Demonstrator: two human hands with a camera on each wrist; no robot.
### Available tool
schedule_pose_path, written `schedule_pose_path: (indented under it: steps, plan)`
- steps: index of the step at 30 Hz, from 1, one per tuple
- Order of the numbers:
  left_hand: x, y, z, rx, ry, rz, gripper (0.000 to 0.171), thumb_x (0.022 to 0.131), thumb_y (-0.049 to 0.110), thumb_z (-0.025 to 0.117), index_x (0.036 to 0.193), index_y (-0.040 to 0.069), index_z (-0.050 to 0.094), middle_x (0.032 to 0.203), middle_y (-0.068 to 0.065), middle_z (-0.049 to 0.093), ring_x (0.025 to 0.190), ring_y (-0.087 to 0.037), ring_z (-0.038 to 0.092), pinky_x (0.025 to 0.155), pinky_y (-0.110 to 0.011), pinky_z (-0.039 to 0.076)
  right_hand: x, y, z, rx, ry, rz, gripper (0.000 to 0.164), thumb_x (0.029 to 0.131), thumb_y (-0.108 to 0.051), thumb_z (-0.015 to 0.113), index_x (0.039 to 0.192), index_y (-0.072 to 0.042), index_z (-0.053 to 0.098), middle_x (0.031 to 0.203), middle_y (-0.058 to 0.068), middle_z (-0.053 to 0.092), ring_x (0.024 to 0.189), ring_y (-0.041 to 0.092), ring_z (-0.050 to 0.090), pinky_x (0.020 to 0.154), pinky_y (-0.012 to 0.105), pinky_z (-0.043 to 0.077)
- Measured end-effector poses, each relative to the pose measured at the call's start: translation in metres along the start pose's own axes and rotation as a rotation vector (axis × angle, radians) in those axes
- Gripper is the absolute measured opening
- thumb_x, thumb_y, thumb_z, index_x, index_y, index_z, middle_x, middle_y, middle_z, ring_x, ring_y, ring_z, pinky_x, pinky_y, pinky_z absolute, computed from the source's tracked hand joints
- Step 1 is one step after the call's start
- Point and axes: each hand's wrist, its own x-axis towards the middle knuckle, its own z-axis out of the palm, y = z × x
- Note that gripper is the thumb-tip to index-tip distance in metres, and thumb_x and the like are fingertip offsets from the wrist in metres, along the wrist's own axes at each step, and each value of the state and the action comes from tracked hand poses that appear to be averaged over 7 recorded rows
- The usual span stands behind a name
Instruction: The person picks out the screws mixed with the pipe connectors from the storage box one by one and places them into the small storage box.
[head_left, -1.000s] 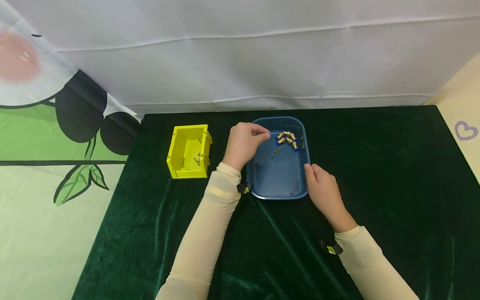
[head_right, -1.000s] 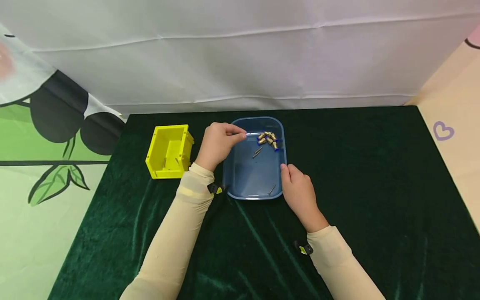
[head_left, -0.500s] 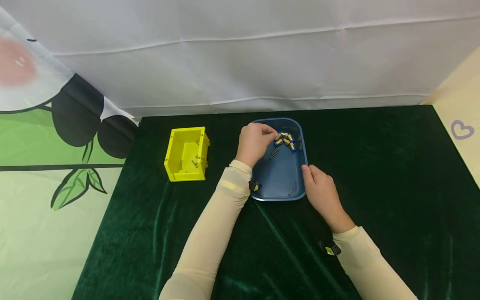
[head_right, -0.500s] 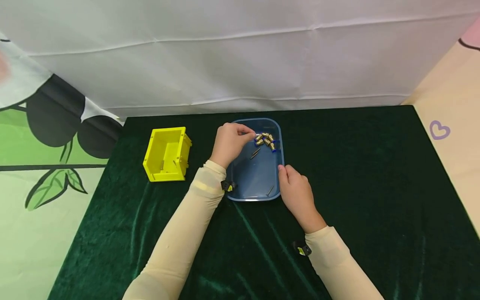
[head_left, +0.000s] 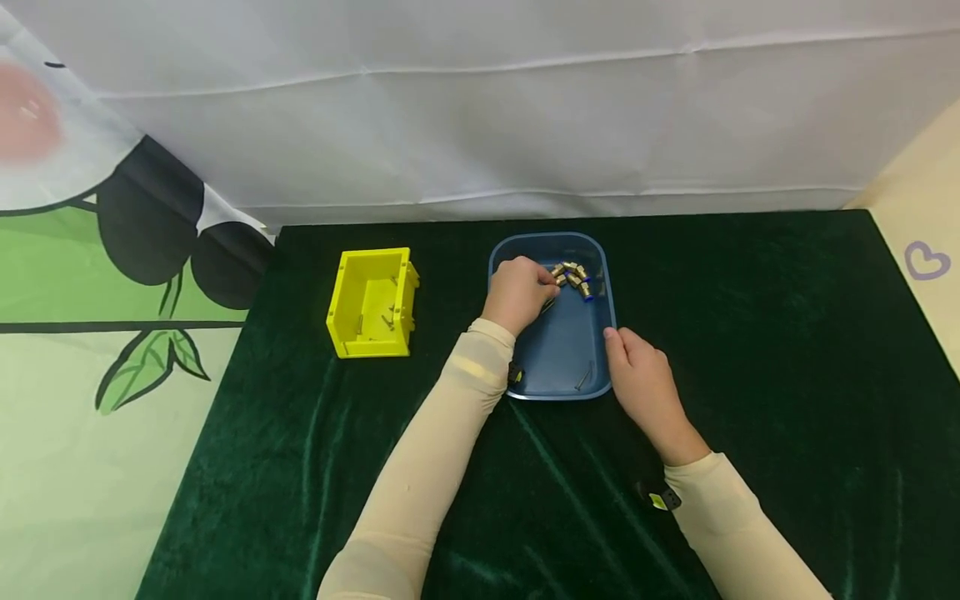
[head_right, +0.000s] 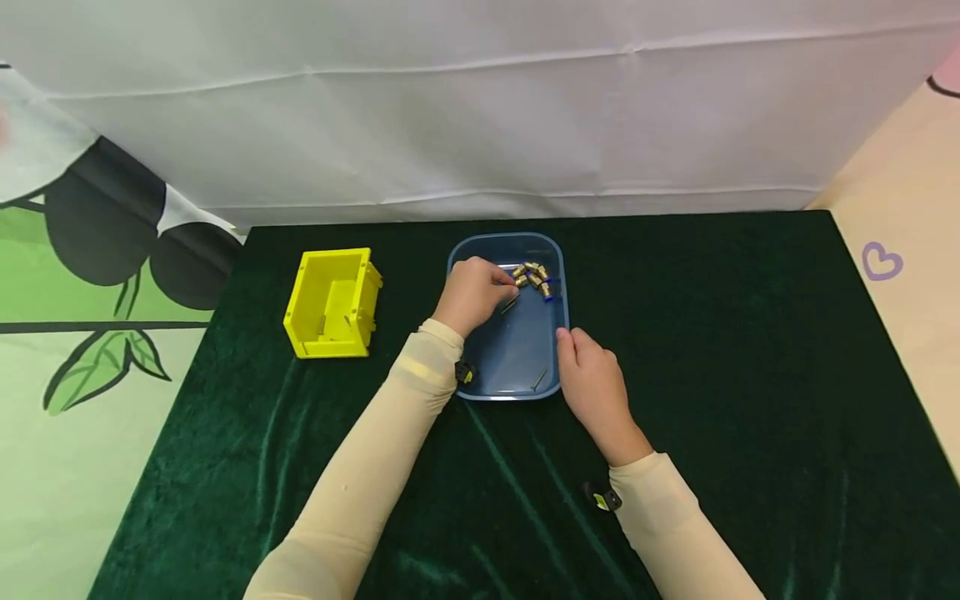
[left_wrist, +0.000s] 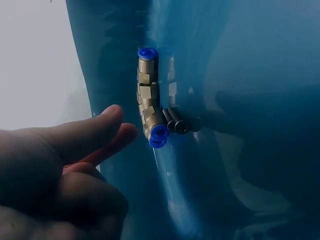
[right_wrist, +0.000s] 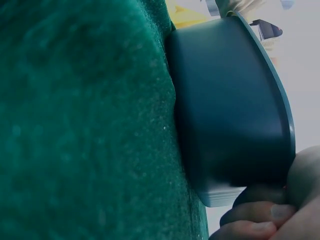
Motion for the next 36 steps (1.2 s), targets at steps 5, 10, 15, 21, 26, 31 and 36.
schedule_pose_path:
  steps: [5,10,15,21,26,31,36]
  plan:
    - [-0.0006,0.0008,0.0002,0.022,-0.015,-0.008,0.013,0.092,0.024,0.074,0.093,0.013,0.081,0.093,0.000,0.075,0.083,-0.014,0.065,0.074,-0.030,0.054,-0.0003,-0.0001,-0.0004,0.001,0.002,-0.003,0.053,0.107,-0.048,0.032,0.078,-0.008,0.051,0.065,0.008,0.047,0.054,0.025,0.048,0.048,0.032,0.039]
    - [-0.0021,0.0006,-0.0003,0.022,0.006,0.018,0.013,0.094,0.022,0.072,0.095,0.013,0.081,0.094,0.001,0.075,0.084,-0.013,0.064,0.076,-0.029,0.054,-0.0009,0.0004,0.0001,0.007,-0.001,0.001,0.053,0.107,-0.048,0.032,0.078,-0.008,0.051,0.065,0.008,0.048,0.054,0.025,0.049,0.047,0.031,0.039]
    - [-0.0034,0.0009,-0.0007,-0.007,0.030,0.034,0.014,0.095,0.023,0.070,0.098,0.014,0.081,0.095,0.001,0.075,0.085,-0.013,0.063,0.076,-0.030,0.053,-0.0007,-0.0001,0.0001,0.002,0.008,-0.011,0.052,0.107,-0.047,0.032,0.078,-0.008,0.051,0.065,0.008,0.048,0.054,0.025,0.048,0.048,0.032,0.039]
    - [-0.0034,0.0015,0.0006,0.005,0.032,0.014,0.015,0.094,0.024,0.072,0.103,0.016,0.081,0.104,0.001,0.075,0.095,-0.013,0.065,0.083,-0.032,0.053,0.0000,-0.0001,-0.0005,-0.004,0.012,-0.019,0.051,0.107,-0.046,0.033,0.078,-0.008,0.051,0.065,0.008,0.047,0.054,0.025,0.048,0.047,0.032,0.039]
    - [-0.0012,0.0007,0.0029,0.007,0.034,-0.002,0.014,0.093,0.024,0.072,0.102,0.016,0.081,0.103,0.001,0.075,0.093,-0.012,0.065,0.081,-0.031,0.054,0.0008,0.0003,-0.0009,-0.003,0.014,-0.017,0.050,0.108,-0.045,0.034,0.078,-0.008,0.051,0.064,0.008,0.047,0.054,0.025,0.049,0.047,0.032,0.039]
    - [0.0001,0.0005,0.0044,0.033,0.030,-0.012,0.012,0.093,0.023,0.073,0.096,0.015,0.082,0.096,0.002,0.076,0.088,-0.012,0.066,0.076,-0.030,0.055,0.0008,-0.0002,-0.0006,0.000,0.015,-0.017,0.050,0.108,-0.045,0.034,0.078,-0.008,0.051,0.064,0.008,0.047,0.054,0.025,0.048,0.047,0.031,0.038]
    - [0.0008,0.0004,0.0071,0.096,0.000,-0.032,0.011,0.090,0.023,0.076,0.090,0.014,0.082,0.093,0.001,0.076,0.084,-0.013,0.068,0.074,-0.030,0.056,-0.0003,0.0004,0.0007,0.001,0.013,-0.013,0.053,0.107,-0.047,0.033,0.078,-0.008,0.051,0.064,0.008,0.047,0.054,0.025,0.048,0.047,0.031,0.038]
